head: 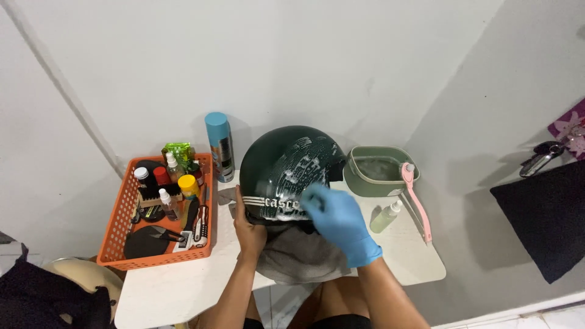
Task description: The person scrubs a dark green motorcycle helmet with a toothbrush and soapy water. They hold the helmet with one hand while scrubbing the surface with the other, rotating the helmet to clean different areas.
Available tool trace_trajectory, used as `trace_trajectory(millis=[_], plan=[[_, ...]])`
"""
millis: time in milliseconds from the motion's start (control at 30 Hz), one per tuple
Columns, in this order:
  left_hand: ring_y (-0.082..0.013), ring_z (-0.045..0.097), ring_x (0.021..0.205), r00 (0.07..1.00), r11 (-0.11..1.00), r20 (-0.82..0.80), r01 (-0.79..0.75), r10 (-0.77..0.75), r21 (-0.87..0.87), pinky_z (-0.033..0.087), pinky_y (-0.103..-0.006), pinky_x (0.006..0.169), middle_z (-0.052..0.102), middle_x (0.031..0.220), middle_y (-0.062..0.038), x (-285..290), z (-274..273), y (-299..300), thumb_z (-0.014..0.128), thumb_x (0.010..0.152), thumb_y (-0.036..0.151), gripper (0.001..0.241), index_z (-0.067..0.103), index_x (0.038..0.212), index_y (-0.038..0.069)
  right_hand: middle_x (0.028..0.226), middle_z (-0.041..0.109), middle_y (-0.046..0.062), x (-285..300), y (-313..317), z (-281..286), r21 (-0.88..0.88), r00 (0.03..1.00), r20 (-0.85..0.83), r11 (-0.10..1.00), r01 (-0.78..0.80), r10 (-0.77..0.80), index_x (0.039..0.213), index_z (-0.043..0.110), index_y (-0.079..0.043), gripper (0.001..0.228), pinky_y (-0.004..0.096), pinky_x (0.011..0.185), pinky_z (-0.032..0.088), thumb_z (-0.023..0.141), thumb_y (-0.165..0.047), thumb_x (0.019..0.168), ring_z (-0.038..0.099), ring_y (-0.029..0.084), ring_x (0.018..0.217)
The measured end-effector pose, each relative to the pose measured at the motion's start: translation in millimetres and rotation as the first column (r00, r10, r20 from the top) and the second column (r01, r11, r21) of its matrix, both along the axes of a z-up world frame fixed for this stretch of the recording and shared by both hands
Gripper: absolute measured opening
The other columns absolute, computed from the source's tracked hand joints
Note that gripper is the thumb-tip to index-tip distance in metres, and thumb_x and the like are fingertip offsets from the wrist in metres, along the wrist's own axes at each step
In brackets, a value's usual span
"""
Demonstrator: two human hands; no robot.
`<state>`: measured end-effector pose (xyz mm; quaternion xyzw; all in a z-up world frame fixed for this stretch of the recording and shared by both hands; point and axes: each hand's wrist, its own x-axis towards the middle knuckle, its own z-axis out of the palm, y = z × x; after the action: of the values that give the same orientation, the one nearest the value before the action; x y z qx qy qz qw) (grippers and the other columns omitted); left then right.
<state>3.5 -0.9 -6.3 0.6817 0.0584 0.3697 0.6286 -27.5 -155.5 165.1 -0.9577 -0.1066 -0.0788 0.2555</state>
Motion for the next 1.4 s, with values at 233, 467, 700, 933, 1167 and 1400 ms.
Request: trace_trajectory(millis=[233, 467, 700, 933, 1167, 1400], plan=[[-0.0517, 0.044, 0.133, 0.999, 0.999, 0.026, 0.042, -0.042, -0.032, 0.042, -0.0558, 0.106, 0.044, 0.152, -0.027, 7.0, -17.7, 4.7, 0.062, 0.076, -0.02, 0.097, 0.031, 0.16, 0.016, 0.076, 0.078, 0.002, -0.9, -1.2, -32.2, -0.09, 0.994, 0.063, 0.992, -0.088, 0.094, 0.09, 0.07, -0.027, 0.005, 0.048, 0.075, 0.06, 0.071, -0.03, 0.086, 0.075, 0.036, 0.076], [-0.0484, 0.047, 0.132, 0.999, 0.999, 0.039, 0.038, -0.037, -0.024, 0.045, -0.0541, 0.104, 0.046, 0.15, -0.024, 8.7, -15.8, 6.4, 0.066, 0.077, -0.016, 0.096, 0.031, 0.16, 0.016, 0.076, 0.076, -0.004, -4.3, -0.9, -45.0, -0.09, 0.994, 0.109, 0.996, 0.024, -0.015, 0.093, 0.067, -0.033, 0.005, 0.045, 0.077, 0.061, 0.069, -0.035, 0.089, 0.074, 0.029, 0.077], [-0.0487, 0.046, 0.133, 0.998, 0.999, 0.051, 0.036, -0.035, -0.006, 0.043, -0.0543, 0.106, 0.045, 0.15, -0.026, 10.5, -23.3, 5.8, 0.066, 0.078, -0.016, 0.095, 0.03, 0.16, 0.015, 0.077, 0.078, -0.001, -10.2, 2.2, -52.3, -0.191, 0.982, 0.162, 0.979, -0.067, 0.099, 0.092, 0.072, -0.028, 0.009, 0.047, 0.073, 0.062, 0.075, -0.028, 0.084, 0.076, 0.032, 0.072], [-0.0481, 0.045, 0.134, 0.998, 0.999, 0.045, 0.046, -0.045, -0.018, 0.043, -0.0551, 0.107, 0.044, 0.152, -0.023, 10.5, -23.0, 7.7, 0.067, 0.082, -0.013, 0.093, 0.029, 0.161, 0.016, 0.081, 0.077, -0.005, -0.2, -3.5, -59.3, -0.035, 0.96, 0.278, 0.999, 0.029, -0.018, 0.096, 0.069, -0.034, 0.012, 0.046, 0.076, 0.062, 0.074, -0.031, 0.085, 0.075, 0.027, 0.079], [-0.0469, 0.046, 0.134, 0.998, 0.998, 0.025, 0.05, -0.049, -0.033, 0.043, -0.0552, 0.107, 0.043, 0.153, -0.022, 6.3, -19.3, 7.9, 0.068, 0.084, -0.009, 0.09, 0.029, 0.161, 0.017, 0.092, 0.078, 0.004, -9.5, -10.2, -22.5, 0.085, 0.988, 0.044, 0.986, 0.146, -0.15, 0.102, 0.069, -0.032, 0.012, 0.055, 0.084, 0.058, 0.068, -0.034, 0.091, 0.072, 0.037, 0.093], [-0.0465, 0.048, 0.133, 0.996, 0.997, 0.068, 0.067, -0.065, -0.027, 0.044, -0.0542, 0.106, 0.046, 0.15, -0.025, 4.9, -7.7, 8.0, 0.064, 0.083, -0.015, 0.089, 0.029, 0.16, 0.012, 0.075, 0.075, 0.0, -0.8, -46.1, -56.4, 0.314, 0.957, 0.122, 0.925, 0.216, -0.265, 0.094, 0.075, -0.025, 0.004, 0.035, 0.065, 0.053, 0.074, -0.025, 0.091, 0.065, 0.018, 0.061]])
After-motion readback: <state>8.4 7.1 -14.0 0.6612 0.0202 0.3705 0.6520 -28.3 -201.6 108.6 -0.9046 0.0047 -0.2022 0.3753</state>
